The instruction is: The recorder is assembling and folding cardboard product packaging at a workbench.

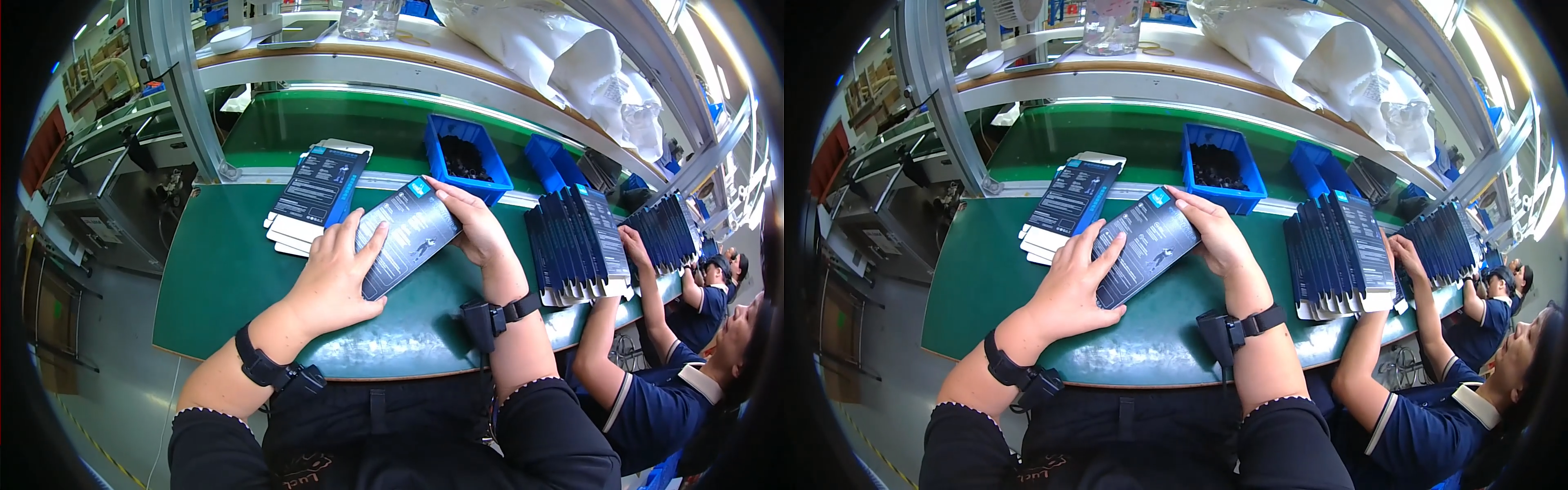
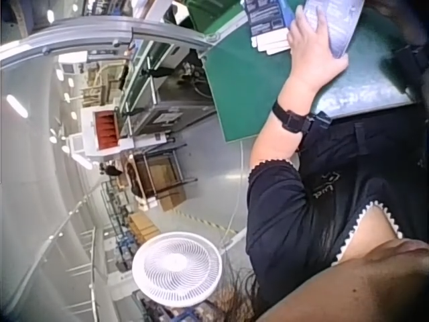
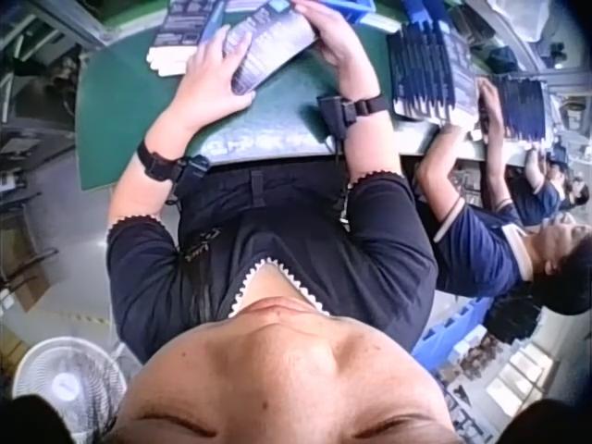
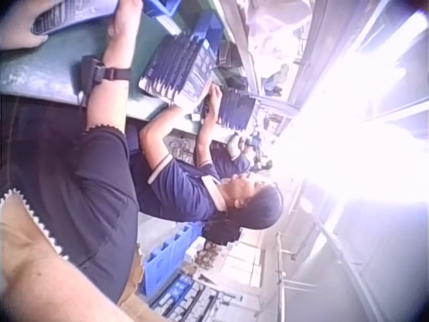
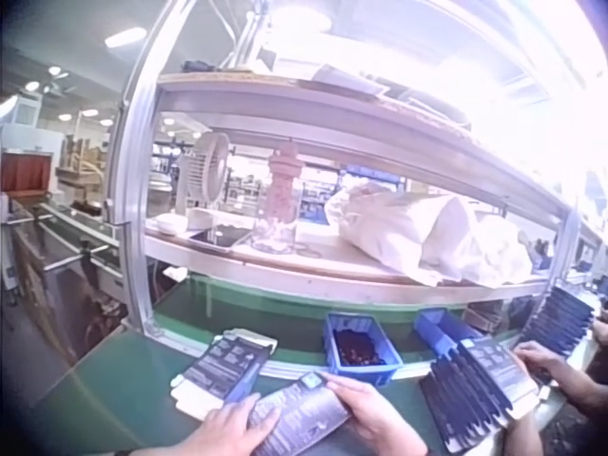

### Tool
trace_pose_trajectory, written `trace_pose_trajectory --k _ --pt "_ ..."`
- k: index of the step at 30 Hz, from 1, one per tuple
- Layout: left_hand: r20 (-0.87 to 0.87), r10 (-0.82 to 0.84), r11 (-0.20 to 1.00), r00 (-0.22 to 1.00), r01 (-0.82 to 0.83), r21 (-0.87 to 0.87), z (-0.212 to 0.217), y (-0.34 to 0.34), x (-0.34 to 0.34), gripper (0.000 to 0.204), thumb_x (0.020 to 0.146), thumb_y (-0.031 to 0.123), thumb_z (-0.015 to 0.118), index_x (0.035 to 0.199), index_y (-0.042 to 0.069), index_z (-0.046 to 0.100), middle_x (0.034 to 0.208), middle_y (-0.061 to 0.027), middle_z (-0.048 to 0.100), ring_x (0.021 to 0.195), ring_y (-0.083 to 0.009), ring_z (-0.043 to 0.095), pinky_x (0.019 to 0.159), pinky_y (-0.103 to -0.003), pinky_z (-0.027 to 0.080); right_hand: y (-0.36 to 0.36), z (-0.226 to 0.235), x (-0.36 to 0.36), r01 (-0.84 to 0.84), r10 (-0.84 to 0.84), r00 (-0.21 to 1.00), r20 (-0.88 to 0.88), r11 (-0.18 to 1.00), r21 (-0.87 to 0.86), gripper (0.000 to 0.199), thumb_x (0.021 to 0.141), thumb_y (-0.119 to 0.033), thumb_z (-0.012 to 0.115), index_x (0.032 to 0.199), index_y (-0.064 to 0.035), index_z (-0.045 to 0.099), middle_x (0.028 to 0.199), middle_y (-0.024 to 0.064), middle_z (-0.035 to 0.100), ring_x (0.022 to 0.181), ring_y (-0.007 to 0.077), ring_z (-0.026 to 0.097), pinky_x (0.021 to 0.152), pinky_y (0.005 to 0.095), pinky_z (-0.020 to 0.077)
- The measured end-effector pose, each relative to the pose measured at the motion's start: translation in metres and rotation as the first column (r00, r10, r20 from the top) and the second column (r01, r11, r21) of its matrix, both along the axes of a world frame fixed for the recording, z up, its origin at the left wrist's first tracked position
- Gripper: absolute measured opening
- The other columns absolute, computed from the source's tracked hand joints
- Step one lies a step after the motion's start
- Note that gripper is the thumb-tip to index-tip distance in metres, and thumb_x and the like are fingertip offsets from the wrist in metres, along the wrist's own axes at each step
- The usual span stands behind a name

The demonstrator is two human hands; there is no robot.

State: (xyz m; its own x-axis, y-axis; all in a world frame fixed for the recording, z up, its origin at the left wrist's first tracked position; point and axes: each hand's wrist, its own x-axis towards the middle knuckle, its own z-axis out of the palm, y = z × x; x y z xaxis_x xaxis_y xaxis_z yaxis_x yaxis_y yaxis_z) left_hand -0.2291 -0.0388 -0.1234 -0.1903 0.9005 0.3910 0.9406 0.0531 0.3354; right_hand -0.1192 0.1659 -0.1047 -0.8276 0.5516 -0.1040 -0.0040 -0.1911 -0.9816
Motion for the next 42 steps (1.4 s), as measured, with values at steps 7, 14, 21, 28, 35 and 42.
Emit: trace_pose_trajectory --k 7,14,21,28,35,42 --pt "0.002 0.025 1.000 1.000 -0.025 0.014 -0.001 0.000 0.000 0.088 0.059 0.027 0.074 0.135 0.008 0.034 0.133 -0.0273 0.027 0.120 -0.0420 0.034 0.099 -0.047 0.031 -0.010 0.014 0.005 -0.206 0.206 0.978 -0.009 0.978 -0.040 0.054 0.088 -0.026 0.055 0.136 -0.0128 0.036 0.122 0.0083 0.050 0.091 0.0203 0.059 0.051 0.0354 0.0563" --pt "0.013 0.020 1.000 1.000 -0.019 -0.024 -0.001 -0.001 0.003 0.089 0.060 0.029 0.075 0.136 0.007 0.034 0.134 -0.0277 0.026 0.119 -0.0417 0.034 0.099 -0.047 0.031 -0.016 0.019 0.008 -0.165 0.138 0.983 0.119 0.951 0.263 0.062 0.082 -0.015 0.062 0.138 -0.0125 0.034 0.117 0.0110 0.053 0.082 0.0188 0.061 0.048 0.0283 0.0531" --pt "0.001 0.028 0.999 1.000 -0.028 -0.040 -0.003 -0.001 0.009 0.089 0.060 0.029 0.074 0.136 0.006 0.033 0.134 -0.0282 0.025 0.119 -0.0424 0.033 0.099 -0.047 0.030 -0.012 0.020 0.009 -0.228 0.181 0.965 0.189 0.937 0.264 0.058 0.082 -0.015 0.060 0.136 -0.0132 0.038 0.113 0.0071 0.055 0.084 0.0157 0.060 0.053 0.0285 0.0538" --pt "0.001 0.005 1.000 1.000 -0.006 0.019 -0.001 0.003 0.006 0.086 0.062 0.035 0.074 0.133 0.003 0.037 0.131 -0.0294 0.029 0.115 -0.0415 0.037 0.097 -0.047 0.033 -0.007 0.015 0.007 -0.128 0.104 0.989 0.109 0.961 0.244 0.056 0.081 -0.010 0.061 0.134 -0.0121 0.042 0.108 0.0057 0.058 0.085 0.0144 0.059 0.067 0.0265 0.0509" --pt "0.916 -0.130 0.989 0.379 -0.010 0.145 0.001 0.008 -0.011 0.045 0.093 0.018 0.050 0.131 -0.001 0.038 0.101 -0.0092 0.060 0.076 -0.0099 0.057 0.068 -0.023 0.048 0.001 0.005 0.002 0.177 -0.144 0.957 -0.254 0.978 0.114 0.064 0.072 -0.005 0.071 0.129 -0.0034 0.041 0.095 0.0111 0.061 0.084 0.0172 0.061 0.074 0.0274 0.0484" --pt "0.973 -0.099 0.981 0.210 0.185 0.060 -0.004 0.011 -0.013 0.039 0.094 0.026 0.048 0.121 -0.003 0.050 0.088 -0.0064 0.061 0.069 -0.0107 0.057 0.061 -0.023 0.048 0.009 -0.005 0.000 0.185 -0.214 0.899 -0.383 0.976 -0.112 0.031 0.081 -0.003 0.063 0.110 0.0000 0.052 0.094 0.0094 0.061 0.082 0.0120 0.060 0.072 0.0244 0.0497"
